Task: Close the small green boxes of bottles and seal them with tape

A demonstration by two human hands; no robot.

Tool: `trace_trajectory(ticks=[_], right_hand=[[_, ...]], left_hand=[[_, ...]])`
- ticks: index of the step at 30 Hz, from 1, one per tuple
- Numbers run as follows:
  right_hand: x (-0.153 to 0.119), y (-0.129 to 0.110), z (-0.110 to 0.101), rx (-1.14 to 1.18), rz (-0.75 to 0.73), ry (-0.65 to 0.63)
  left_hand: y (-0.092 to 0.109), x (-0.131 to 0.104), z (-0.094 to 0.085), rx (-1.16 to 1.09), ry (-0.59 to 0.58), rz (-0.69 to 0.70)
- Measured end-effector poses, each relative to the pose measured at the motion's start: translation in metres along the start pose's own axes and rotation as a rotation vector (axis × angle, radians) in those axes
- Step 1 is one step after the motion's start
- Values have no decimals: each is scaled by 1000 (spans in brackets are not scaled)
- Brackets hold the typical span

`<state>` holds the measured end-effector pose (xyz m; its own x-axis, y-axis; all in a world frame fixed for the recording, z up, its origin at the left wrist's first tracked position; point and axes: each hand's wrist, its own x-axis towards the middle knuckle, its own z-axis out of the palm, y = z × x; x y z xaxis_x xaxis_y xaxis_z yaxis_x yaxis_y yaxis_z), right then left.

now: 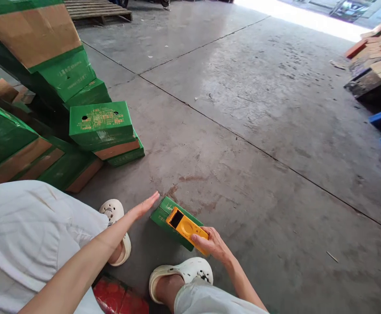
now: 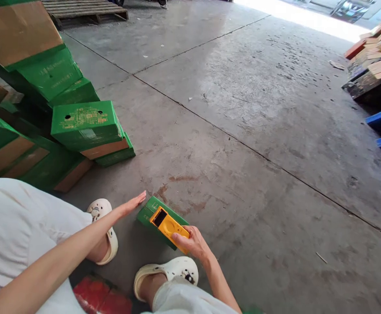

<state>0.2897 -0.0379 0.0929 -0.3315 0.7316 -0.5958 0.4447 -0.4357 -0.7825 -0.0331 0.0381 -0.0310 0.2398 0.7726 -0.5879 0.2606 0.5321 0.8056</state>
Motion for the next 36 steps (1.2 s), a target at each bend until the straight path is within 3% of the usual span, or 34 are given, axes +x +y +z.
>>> trace_trajectory(ticks=[2,5,7,10,15,23,30,33,36], right_hand=[[0,1,0,23,-9,-9],[1,5,-1,41,-27,-24],[1,7,-1,30,-48,-18],[1,8,-1,-5,-77,2],[-1,3,0,-9,-87,7],[-6,0,-1,36,-48,-47],[-7,-8,-6,-28,-1,-104],[-16,-6,-13,-10,54,-154],[-32,1,-22,-59,112,-108]], left_hand=[[17,6,-10,34,-81,56],[40,7,-21,192,-305,229],[46,4,-22,374,-431,337],[43,0,-14,672,-508,440],[36,1,1,918,-518,575],[33,12,-1,905,-488,712],[24,22,-2,981,-482,746],[27,20,-2,1006,-479,755],[28,17,-2,1018,-478,771]])
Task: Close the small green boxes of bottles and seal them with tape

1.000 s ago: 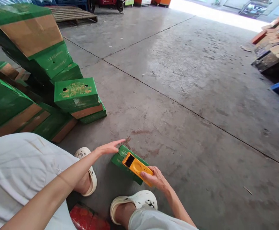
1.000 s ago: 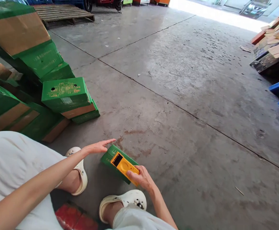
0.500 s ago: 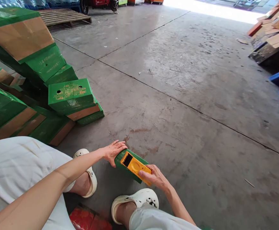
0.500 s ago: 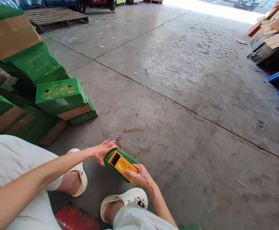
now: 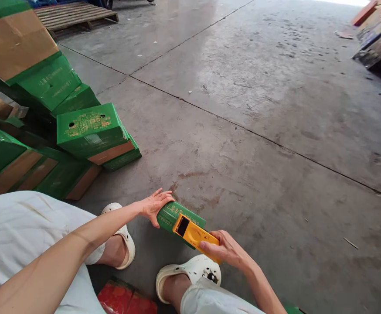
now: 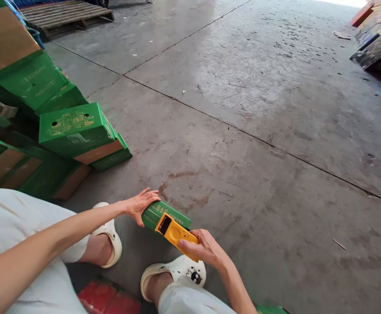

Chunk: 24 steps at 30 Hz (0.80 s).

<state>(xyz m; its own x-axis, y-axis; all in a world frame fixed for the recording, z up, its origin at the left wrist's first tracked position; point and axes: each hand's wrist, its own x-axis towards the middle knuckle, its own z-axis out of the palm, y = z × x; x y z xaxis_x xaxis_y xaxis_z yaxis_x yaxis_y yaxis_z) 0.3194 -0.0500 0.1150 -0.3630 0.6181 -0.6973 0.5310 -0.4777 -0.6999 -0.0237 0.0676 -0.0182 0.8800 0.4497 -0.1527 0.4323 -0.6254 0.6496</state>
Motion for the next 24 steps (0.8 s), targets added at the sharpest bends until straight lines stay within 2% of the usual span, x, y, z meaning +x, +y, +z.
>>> trace_trajectory(ticks=[4,8,12,15,20,22,24], right_hand=[[-12,9,-2,-59,80,63],[-8,9,4,-84,94,94],[-4,7,7,-140,83,120],[-3,5,7,-175,86,131],[-6,4,10,-196,99,132],[-7,4,13,-190,97,141],[-8,5,15,-173,89,141]], left_hand=[[0,-1,3,20,3,2],[1,-3,0,59,-7,-15],[14,-4,-3,177,-14,-50],[36,4,12,304,-15,-56],[75,30,54,348,71,-94],[82,34,61,326,122,-63],[82,33,60,314,154,-11]])
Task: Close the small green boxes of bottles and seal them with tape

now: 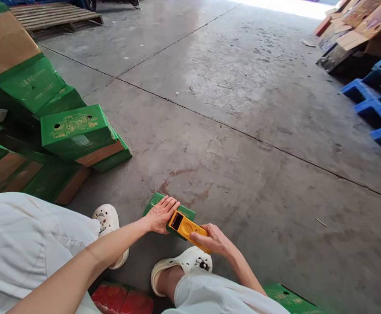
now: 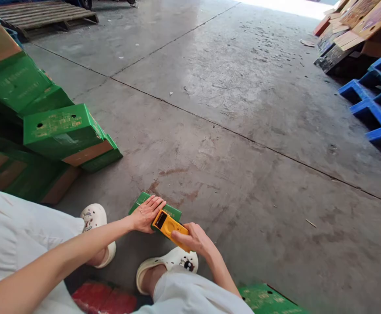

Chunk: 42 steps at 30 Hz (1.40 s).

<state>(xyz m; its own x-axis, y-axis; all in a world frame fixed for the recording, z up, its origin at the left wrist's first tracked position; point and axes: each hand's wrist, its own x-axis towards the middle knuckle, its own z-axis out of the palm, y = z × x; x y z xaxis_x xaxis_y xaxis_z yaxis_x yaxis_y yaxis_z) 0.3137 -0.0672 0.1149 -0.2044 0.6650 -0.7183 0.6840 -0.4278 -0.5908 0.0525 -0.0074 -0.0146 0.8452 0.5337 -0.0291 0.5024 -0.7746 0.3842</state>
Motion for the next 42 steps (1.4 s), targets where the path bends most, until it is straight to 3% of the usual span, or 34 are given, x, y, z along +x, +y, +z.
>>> trace_trajectory(ticks=[5,9,13,25,32,35,42], right_hand=[[-18,11,-10,0,21,-47],[-46,25,-27,-21,100,-33],[-61,24,-31,-35,135,7],[-41,16,-26,-160,140,67],[-34,3,-26,-217,175,75],[-34,7,-23,-202,180,68],[-53,29,-20,-42,137,15]], left_hand=[[-7,-2,-8,-19,48,17],[-4,-1,-8,-28,57,13],[-2,-1,-7,-31,55,-13],[0,-1,-10,-46,-37,-44],[44,28,12,17,-109,-68],[54,36,12,-19,-91,-29],[49,32,6,-24,-78,4]])
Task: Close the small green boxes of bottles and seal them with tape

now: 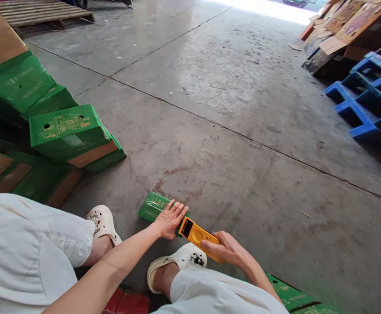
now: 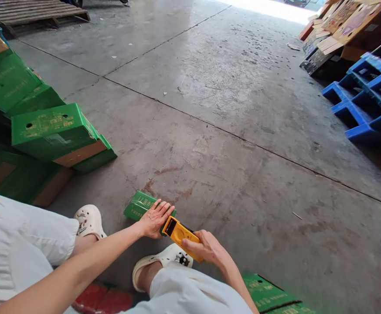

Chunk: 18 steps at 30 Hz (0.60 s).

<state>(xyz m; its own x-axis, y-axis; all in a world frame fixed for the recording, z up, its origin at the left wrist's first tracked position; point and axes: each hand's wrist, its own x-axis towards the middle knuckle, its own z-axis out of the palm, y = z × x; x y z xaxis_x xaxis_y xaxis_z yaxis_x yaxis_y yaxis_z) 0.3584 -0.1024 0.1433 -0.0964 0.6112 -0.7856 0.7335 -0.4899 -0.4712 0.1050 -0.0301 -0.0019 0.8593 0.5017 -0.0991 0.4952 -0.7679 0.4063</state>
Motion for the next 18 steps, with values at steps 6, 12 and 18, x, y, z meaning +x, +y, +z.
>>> trace_trajectory(ticks=[6,12,18], right_hand=[[-53,17,-24,64,111,-25],[-80,31,-38,97,232,-12],[-38,33,-31,-102,252,53]], left_hand=[[1,1,8,-9,15,-5],[0,0,10,-13,-4,-1],[1,0,8,-12,3,-17]])
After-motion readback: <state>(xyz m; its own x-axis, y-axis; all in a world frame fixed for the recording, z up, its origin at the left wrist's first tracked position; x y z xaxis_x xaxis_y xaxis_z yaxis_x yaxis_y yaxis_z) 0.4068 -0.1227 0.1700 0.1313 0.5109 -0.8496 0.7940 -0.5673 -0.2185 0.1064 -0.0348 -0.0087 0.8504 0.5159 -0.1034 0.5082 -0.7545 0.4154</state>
